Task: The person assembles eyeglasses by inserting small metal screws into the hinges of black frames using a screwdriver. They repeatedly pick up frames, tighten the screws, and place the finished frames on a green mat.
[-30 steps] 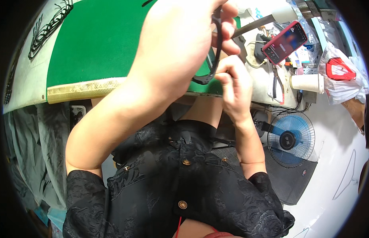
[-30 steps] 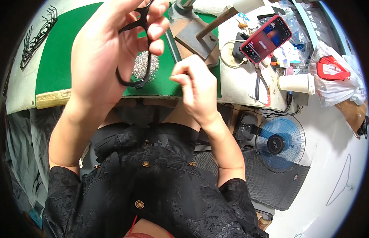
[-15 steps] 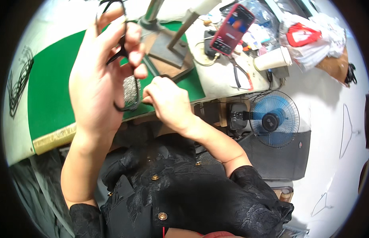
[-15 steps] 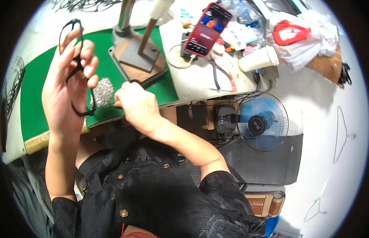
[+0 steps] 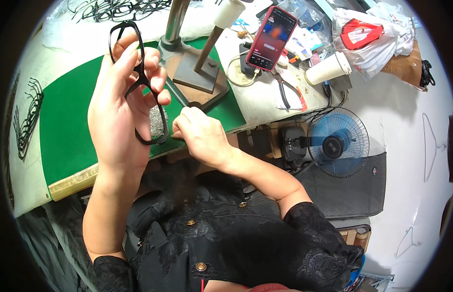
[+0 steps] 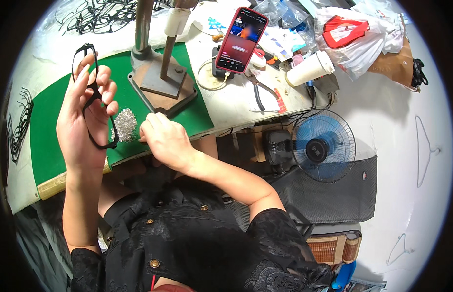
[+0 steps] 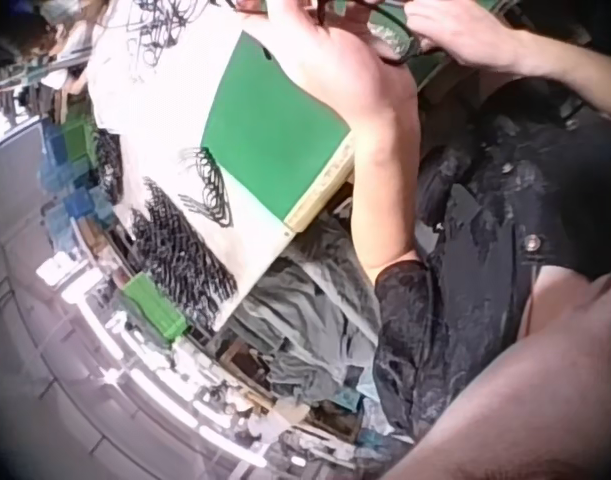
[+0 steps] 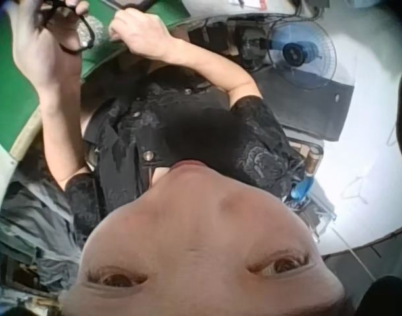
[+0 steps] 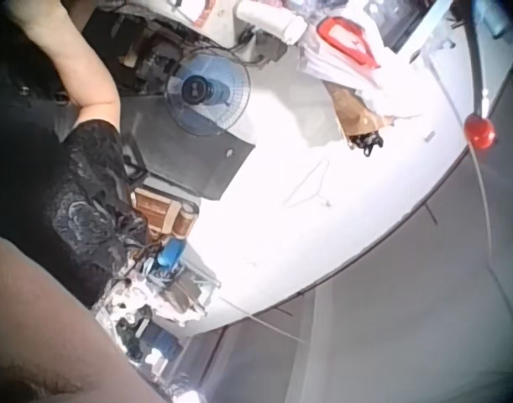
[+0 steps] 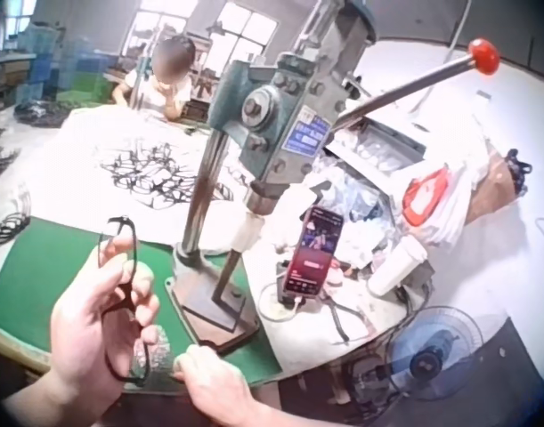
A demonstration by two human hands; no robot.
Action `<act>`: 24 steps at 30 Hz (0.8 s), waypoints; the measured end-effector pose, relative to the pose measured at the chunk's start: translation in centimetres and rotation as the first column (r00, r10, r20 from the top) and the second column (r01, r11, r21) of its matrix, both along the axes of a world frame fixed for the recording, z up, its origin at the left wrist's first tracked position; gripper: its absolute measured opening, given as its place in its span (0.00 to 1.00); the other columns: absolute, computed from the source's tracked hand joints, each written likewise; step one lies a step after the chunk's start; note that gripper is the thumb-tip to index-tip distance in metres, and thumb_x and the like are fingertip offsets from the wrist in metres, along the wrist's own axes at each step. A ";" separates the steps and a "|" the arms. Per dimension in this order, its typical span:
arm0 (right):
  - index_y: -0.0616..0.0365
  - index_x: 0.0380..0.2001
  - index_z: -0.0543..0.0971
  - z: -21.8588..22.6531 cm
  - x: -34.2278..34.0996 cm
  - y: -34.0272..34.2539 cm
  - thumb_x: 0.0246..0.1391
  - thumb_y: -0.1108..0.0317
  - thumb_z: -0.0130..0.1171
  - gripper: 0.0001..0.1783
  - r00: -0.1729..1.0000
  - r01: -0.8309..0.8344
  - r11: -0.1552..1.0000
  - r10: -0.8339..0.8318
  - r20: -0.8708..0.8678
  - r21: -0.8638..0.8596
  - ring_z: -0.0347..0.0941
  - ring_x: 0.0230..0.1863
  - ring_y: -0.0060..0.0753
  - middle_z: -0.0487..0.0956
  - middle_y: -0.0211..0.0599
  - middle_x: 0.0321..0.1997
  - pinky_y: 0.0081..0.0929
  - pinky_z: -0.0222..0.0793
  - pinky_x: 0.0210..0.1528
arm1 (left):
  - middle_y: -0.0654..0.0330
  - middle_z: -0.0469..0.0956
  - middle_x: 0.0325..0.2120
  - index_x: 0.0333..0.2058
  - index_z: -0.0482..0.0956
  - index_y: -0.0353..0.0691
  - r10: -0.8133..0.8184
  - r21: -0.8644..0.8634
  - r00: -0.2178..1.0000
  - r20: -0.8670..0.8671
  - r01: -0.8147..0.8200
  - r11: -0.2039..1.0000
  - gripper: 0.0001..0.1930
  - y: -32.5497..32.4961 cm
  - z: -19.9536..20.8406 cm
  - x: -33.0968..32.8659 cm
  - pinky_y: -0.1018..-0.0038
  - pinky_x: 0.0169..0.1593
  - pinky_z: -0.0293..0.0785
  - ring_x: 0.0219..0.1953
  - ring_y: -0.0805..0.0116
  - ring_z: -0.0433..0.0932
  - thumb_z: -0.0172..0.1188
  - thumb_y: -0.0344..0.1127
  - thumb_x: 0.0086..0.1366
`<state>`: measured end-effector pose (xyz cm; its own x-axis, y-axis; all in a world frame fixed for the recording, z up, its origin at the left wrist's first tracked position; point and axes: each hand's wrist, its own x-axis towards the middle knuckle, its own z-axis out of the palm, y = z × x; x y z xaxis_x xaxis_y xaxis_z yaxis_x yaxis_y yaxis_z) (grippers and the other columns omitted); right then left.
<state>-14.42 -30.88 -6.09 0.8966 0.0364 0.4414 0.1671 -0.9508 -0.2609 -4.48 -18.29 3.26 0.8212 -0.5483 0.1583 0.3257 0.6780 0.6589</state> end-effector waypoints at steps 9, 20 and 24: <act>0.59 0.27 0.68 6.9 0.3 -2.6 0.61 0.70 0.48 0.08 0.931 -0.353 0.472 0.262 0.254 0.808 0.61 0.29 0.22 0.65 0.29 0.28 0.18 0.59 0.34 | 0.62 0.66 0.30 0.48 0.68 0.32 -0.038 -0.137 0.974 -0.223 0.008 0.991 0.15 -2.0 1.1 -1.3 0.82 0.27 0.61 0.29 0.74 0.65 0.45 0.38 0.71; 0.60 0.25 0.72 7.4 -0.1 -0.8 0.57 0.65 0.58 0.11 0.869 -0.447 0.766 0.249 0.428 0.462 0.65 0.27 0.27 0.69 0.33 0.26 0.21 0.63 0.29 | 0.63 0.66 0.27 0.43 0.67 0.37 -0.039 -0.218 0.930 -0.366 -0.044 0.975 0.13 -3.1 0.6 -2.7 0.83 0.24 0.62 0.26 0.77 0.64 0.43 0.41 0.73; 0.59 0.26 0.72 7.3 -0.1 -1.1 0.55 0.65 0.60 0.11 0.871 -0.438 0.786 0.250 0.423 0.437 0.66 0.27 0.28 0.70 0.34 0.26 0.21 0.64 0.30 | 0.64 0.66 0.28 0.43 0.67 0.38 -0.026 -0.213 0.929 -0.368 -0.057 0.975 0.12 -3.4 0.6 -2.8 0.84 0.24 0.61 0.26 0.77 0.63 0.43 0.42 0.73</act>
<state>-14.51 -31.96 1.22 0.6660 0.0027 0.7460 0.6200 -0.5582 -0.5514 -7.26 -21.71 3.87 0.8522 -0.5215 -0.0425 0.5044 0.7972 0.3318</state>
